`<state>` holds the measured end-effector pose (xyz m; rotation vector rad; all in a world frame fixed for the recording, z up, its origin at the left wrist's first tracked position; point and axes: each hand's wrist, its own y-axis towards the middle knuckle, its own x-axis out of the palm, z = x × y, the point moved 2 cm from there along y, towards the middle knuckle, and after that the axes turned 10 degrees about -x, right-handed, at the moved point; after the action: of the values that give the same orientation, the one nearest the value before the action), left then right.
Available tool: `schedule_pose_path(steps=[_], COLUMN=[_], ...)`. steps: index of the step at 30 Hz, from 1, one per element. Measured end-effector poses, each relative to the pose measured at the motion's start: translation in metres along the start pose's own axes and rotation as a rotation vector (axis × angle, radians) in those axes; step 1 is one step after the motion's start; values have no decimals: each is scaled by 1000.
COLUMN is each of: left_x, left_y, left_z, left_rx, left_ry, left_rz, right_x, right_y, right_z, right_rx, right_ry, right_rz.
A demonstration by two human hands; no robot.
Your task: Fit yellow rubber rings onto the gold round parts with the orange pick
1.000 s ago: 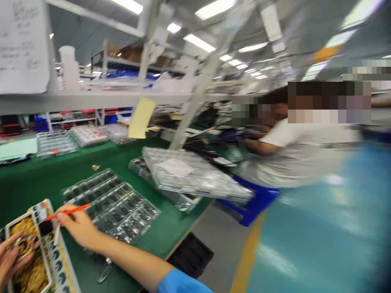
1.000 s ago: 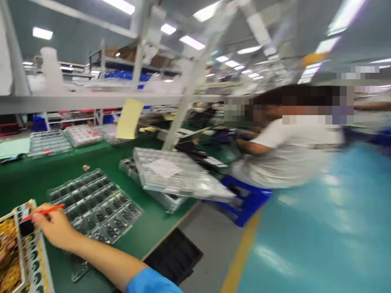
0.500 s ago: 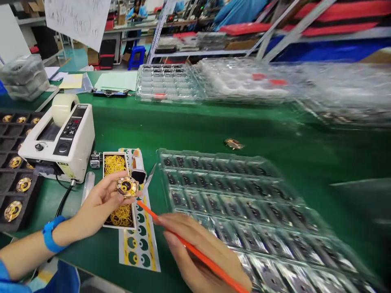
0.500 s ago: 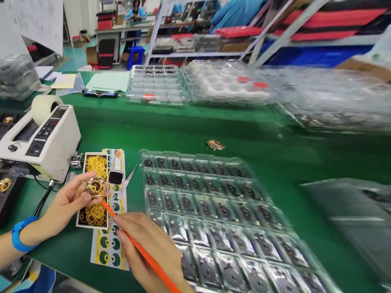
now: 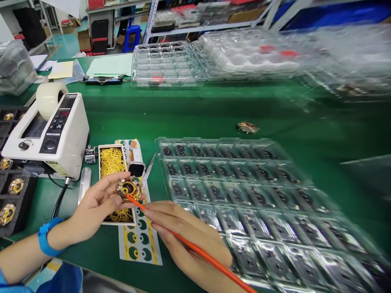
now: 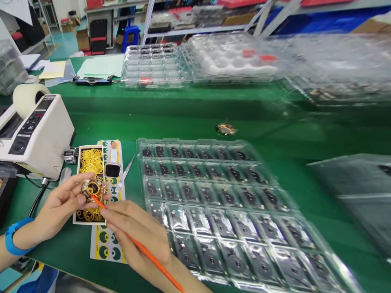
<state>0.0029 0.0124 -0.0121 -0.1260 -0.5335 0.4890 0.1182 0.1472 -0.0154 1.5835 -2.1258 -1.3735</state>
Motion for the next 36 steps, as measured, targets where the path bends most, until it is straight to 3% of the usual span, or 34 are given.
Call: schedule_pose_path(steps=[4, 9, 13, 19, 22, 31, 36], left_x=[-1, -5, -5, -3, -3, -6, -9], left_y=[-1, -1, 3, 6, 5, 4, 4], left_z=[3, 3, 3, 0, -1, -5, -8], left_rx=[-28, -67, -100, -121, -112, -221, -270], left_ry=[-9, 54, 4, 40, 75, 188, 232], left_rz=[-9, 94, 123, 120, 109, 120, 137], right_x=[1, 5, 2, -6, -5, -1, -6], right_y=[-3, -6, -4, 4, 6, 2, 7], right_z=[4, 7, 1, -3, -1, 6, 10], right_rx=[-151, -311, -354, -47, -2, -21, 150], right_ry=[-45, -219, -253, -160, -145, -90, 23], right_rz=[-73, -233, -242, -19, 27, -20, -83])
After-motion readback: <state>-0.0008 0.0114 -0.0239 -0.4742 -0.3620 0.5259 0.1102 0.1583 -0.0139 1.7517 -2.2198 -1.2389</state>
